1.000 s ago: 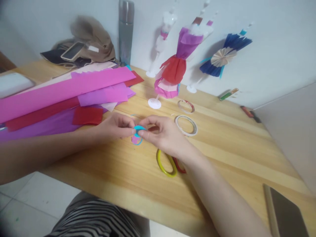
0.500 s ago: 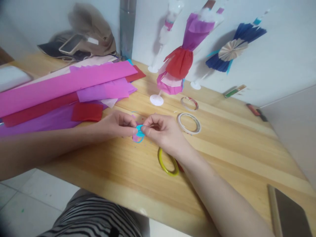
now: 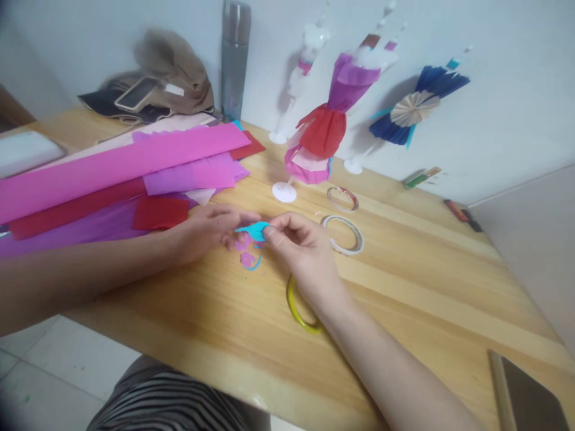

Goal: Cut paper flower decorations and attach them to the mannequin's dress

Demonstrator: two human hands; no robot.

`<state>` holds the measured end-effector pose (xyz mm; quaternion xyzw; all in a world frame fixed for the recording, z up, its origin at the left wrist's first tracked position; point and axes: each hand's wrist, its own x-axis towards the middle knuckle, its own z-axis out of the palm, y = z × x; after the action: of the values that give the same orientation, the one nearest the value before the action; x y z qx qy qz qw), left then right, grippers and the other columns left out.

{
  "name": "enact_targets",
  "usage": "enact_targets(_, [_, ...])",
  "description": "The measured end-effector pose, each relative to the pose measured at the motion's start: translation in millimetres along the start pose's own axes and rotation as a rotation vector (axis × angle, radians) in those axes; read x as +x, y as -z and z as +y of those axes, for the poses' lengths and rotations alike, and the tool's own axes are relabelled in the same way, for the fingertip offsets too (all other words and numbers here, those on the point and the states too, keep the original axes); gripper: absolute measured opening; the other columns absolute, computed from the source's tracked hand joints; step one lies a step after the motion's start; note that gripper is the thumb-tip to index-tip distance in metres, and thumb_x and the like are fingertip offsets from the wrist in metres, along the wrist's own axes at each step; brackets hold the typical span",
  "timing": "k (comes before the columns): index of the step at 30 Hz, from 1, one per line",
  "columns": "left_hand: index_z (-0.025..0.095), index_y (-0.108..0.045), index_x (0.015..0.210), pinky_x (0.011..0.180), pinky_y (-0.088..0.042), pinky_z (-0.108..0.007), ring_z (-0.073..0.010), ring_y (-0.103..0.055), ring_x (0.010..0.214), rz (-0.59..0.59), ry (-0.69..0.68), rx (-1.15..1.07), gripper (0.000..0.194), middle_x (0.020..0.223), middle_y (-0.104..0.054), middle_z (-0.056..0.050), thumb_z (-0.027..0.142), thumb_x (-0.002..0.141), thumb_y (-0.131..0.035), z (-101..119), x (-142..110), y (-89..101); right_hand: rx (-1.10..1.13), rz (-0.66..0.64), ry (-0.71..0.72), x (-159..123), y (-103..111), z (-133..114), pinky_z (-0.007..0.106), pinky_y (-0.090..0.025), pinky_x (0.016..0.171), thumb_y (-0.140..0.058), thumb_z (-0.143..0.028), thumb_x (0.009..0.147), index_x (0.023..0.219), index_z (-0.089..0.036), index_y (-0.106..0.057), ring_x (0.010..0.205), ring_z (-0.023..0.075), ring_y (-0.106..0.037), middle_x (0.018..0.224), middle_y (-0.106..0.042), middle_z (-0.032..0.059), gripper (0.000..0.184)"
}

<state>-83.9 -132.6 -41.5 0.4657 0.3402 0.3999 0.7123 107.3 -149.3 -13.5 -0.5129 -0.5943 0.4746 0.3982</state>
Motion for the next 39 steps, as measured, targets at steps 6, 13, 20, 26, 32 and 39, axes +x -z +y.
enact_targets(6, [0.015, -0.072, 0.092, 0.066, -0.053, -0.021, -0.01, -0.063, 0.072, 0.035, -0.016, -0.011, 0.032, 0.082, -0.071, 0.0, 0.023, 0.062, -0.083, 5, -8, -15.4, 0.207, 0.017, 0.019, -8, -13, 6, 0.04, -0.055, 0.079, -0.07, -0.039, 0.08, 0.077, -0.027, -0.058, 0.076, 0.0216, -0.067, 0.075, -0.068, 0.001, 0.017])
enact_targets(13, [0.015, -0.076, 0.083, 0.052, -0.044, -0.017, -0.0065, -0.054, 0.059, 0.131, -0.098, 0.025, 0.021, 0.071, -0.069, 0.001, 0.028, 0.067, -0.079, 0, -10, -16.7, 0.205, 0.036, 0.013, -10, -18, 9, 0.042, -0.055, 0.083, -0.068, -0.037, 0.081, 0.08, -0.027, -0.059, 0.08, 0.0222, -0.067, 0.079, -0.067, 0.0017, 0.014])
enact_targets(20, [0.014, -0.069, 0.063, 0.048, -0.04, -0.018, -0.0063, -0.05, 0.051, 0.204, -0.123, 0.108, 0.02, 0.055, -0.06, 0.002, 0.031, 0.072, -0.071, -1, -11, -17.1, 0.272, 0.081, 0.017, -8, -19, 14, 0.036, -0.053, 0.076, -0.075, -0.036, 0.077, 0.079, -0.025, -0.062, 0.073, 0.0177, -0.061, 0.076, -0.064, 0.0002, 0.017])
enact_targets(26, [0.013, -0.071, 0.071, 0.047, -0.039, -0.018, -0.0068, -0.051, 0.052, 0.187, -0.103, 0.115, 0.017, 0.058, -0.062, 0.002, 0.03, 0.067, -0.072, 2, -14, -20.2, 0.373, 0.113, 0.01, -6, -21, 17, 0.032, -0.049, 0.071, -0.083, -0.035, 0.071, 0.075, -0.023, -0.067, 0.069, 0.0147, -0.058, 0.073, -0.063, -0.0017, 0.021])
enact_targets(32, [0.015, -0.072, 0.071, 0.047, -0.037, -0.019, -0.0086, -0.056, 0.054, 0.171, -0.146, 0.135, 0.016, 0.06, -0.066, 0.001, 0.031, 0.071, -0.073, 5, -17, -24.2, 0.358, 0.112, -0.003, -7, -22, 16, 0.032, -0.049, 0.072, -0.081, -0.035, 0.072, 0.076, -0.023, -0.066, 0.069, 0.0145, -0.058, 0.074, -0.063, -0.0023, 0.019])
enact_targets(39, [0.014, -0.068, 0.065, 0.051, -0.039, -0.019, -0.0078, -0.054, 0.054, 0.166, -0.195, 0.195, 0.017, 0.055, -0.063, 0.001, 0.027, 0.075, -0.069, 5, -18, -23.4, 0.344, 0.116, 0.019, -9, -24, 16, 0.032, -0.049, 0.072, -0.081, -0.033, 0.073, 0.076, -0.022, -0.067, 0.068, 0.0145, -0.058, 0.071, -0.063, -0.0022, 0.018])
